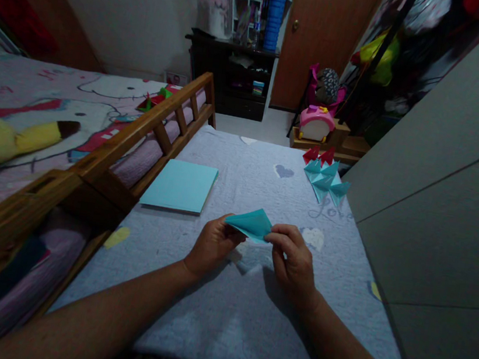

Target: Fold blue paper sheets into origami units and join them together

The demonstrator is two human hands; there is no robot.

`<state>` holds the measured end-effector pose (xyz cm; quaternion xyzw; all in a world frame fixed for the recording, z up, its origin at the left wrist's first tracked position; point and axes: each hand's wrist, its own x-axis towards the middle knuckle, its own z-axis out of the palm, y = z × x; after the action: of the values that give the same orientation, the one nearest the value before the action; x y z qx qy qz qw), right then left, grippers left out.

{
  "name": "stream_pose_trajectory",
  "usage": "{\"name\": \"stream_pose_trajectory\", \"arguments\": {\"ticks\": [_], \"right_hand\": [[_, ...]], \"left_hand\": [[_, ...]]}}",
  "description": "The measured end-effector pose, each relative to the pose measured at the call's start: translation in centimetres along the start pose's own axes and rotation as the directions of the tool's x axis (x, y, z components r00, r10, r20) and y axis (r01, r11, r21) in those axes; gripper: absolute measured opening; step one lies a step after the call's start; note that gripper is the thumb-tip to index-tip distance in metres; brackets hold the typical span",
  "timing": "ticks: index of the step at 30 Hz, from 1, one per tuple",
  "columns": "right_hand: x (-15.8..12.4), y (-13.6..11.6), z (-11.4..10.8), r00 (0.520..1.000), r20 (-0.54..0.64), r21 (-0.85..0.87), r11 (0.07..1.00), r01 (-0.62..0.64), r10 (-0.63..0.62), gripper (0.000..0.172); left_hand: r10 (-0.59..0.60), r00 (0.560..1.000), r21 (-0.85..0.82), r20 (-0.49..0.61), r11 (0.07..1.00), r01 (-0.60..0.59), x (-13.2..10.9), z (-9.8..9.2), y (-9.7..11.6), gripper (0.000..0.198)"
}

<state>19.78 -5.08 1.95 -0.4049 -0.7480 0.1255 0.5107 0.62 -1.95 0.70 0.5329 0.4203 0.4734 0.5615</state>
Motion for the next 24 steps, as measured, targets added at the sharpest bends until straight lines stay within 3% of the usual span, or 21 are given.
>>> {"name": "stream_pose_trajectory", "arguments": {"ticks": [5,9,14,19,24], "right_hand": [[0.1,-0.1,-0.3,0.998,0.048,0.059,0.998,-0.033,0.03,0.033],[0.2,-0.1,-0.4,0.998,0.051,0.082,0.996,-0.043,0.039,0.031],[0.0,0.2,-0.3,0.992,0.048,0.182,0.975,-0.127,0.12,0.025],[-0.7,0.3,0.1,0.935,0.063,0.371,0.862,-0.346,0.349,0.018],[-0.5,0.2,0.3,0.909,0.058,0.508,0.772,-0.382,0.412,0.014]], "left_hand": [[0.032,0.999,0.078,0.037,0.996,-0.035,-0.1,-0.4,0.1,0.017],[-0.007,0.998,0.098,0.065,0.995,0.001,-0.2,-0.6,0.0,0.022],[-0.019,0.996,0.122,0.089,0.993,0.008,-0.1,-0.5,-0.3,0.016],[-0.025,0.994,0.028,0.103,0.999,0.022,0.0,-0.2,0.0,0.015],[-0.05,0.995,0.008,0.09,0.999,0.049,0.1,0.0,0.3,0.015]]}}
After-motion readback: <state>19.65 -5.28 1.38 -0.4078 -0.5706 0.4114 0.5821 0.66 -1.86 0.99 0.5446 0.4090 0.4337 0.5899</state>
